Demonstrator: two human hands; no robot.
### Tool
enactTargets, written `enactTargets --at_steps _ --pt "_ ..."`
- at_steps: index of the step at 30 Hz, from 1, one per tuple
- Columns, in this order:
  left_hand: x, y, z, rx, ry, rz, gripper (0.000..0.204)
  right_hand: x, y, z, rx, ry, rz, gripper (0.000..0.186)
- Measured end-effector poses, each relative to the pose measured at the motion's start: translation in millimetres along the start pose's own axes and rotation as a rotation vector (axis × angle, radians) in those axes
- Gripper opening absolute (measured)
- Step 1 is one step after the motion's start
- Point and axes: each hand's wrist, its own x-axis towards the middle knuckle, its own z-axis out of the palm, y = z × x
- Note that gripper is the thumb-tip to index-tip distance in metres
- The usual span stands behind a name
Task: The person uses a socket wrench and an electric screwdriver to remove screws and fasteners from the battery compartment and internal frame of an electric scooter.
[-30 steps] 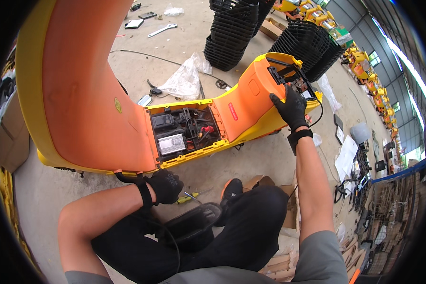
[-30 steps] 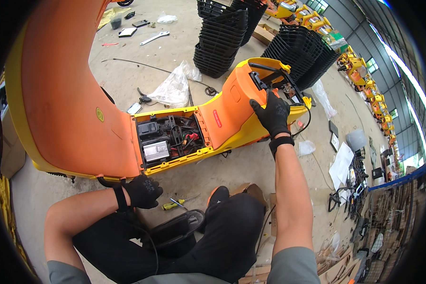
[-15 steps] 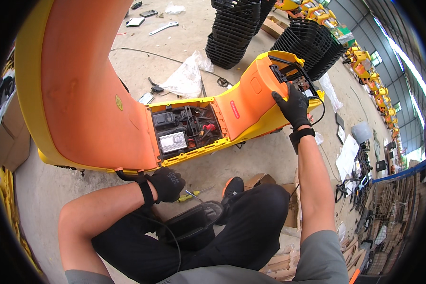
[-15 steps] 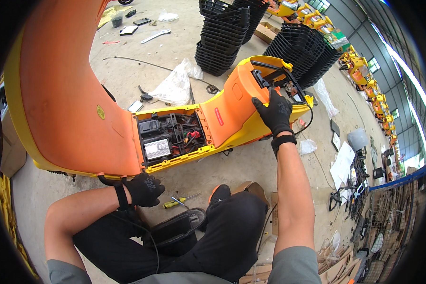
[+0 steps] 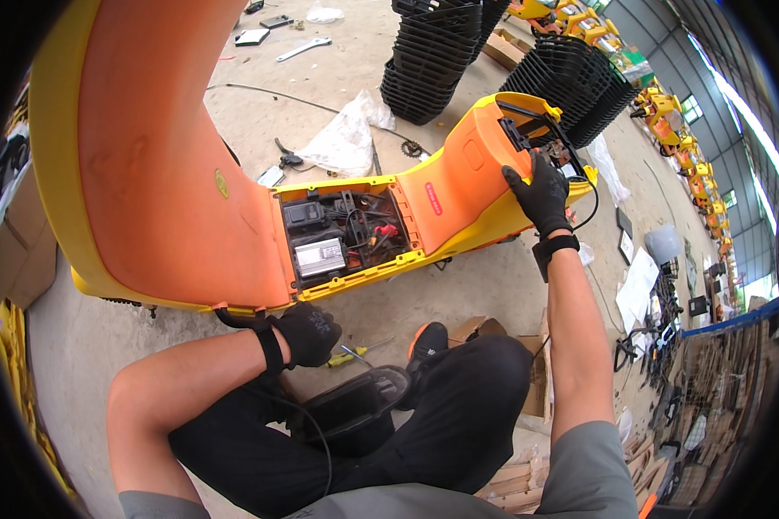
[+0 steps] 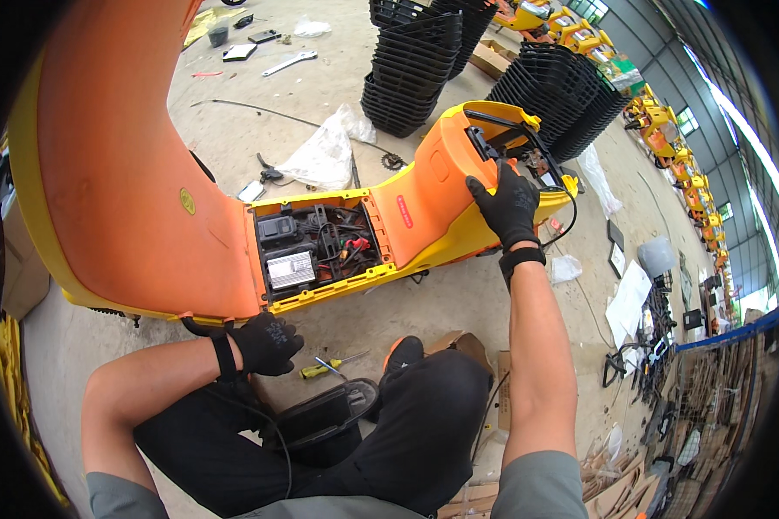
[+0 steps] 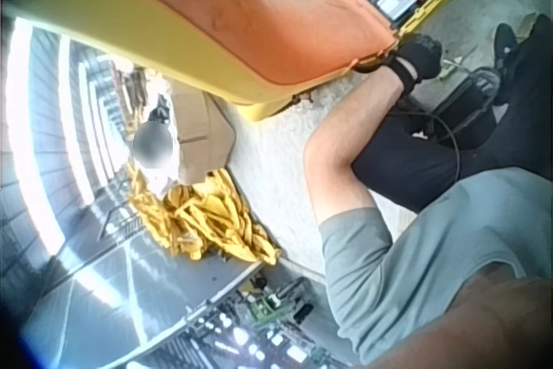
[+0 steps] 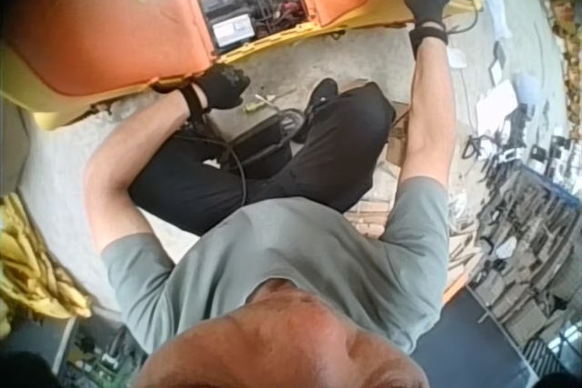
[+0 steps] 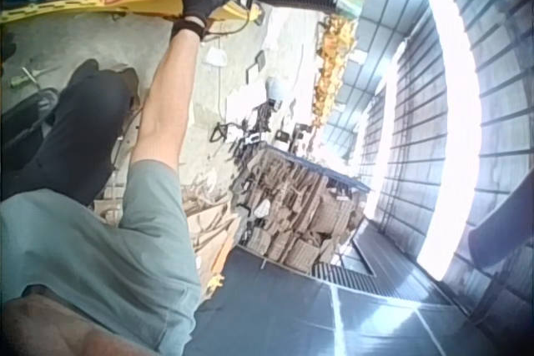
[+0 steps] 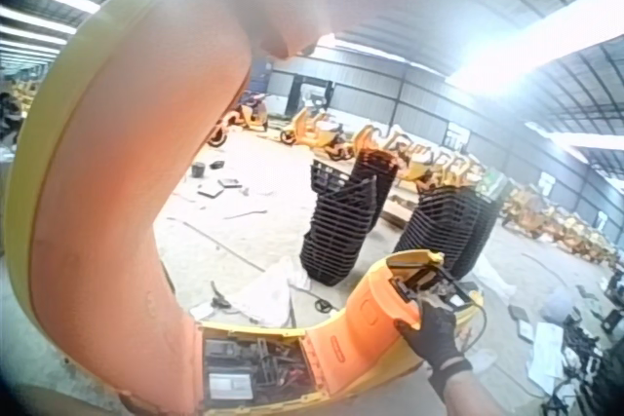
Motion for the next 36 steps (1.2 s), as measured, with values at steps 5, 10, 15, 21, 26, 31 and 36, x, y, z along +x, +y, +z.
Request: enactTargets --at_steps 5,10,15,21,26,31,36 --pt "-0.5 0.8 -2.9 0.002 0.000 0.000 0.035 -0.6 1.6 0.6 0.007 0.057 -0.043 0.061" --pt "-1.4 1.6 -5.3 0.005 -0.017 -0.004 0.035 0.1 1.6 -0.1 -0.012 0.055 -0.046 0.061" --pt "-0.3 0.6 -2.9 -0.005 -0.026 -0.011 0.035 -0.5 -1.5 -1.1 -0.002 0.057 -0.045 0.061" --pt "0.4 -0.2 -0.4 -0.001 0.003 0.003 0.034 -0.5 -2.0 -1.4 -0.010 0.043 -0.030 0.060" --pt "-1.0 0.3 -1.8 -0.008 0.023 0.005 0.034 0.0 0.1 0.4 0.002 0.049 -0.036 0.060" --pt "-1.3 1.0 -2.6 -0.014 0.024 0.000 0.033 -0.5 1.2 0.8 -0.009 0.064 -0.044 0.060" --pt "-1.3 0.4 -2.2 -0.011 0.021 -0.005 0.033 -0.4 -0.5 0.5 0.000 0.065 -0.043 0.059"
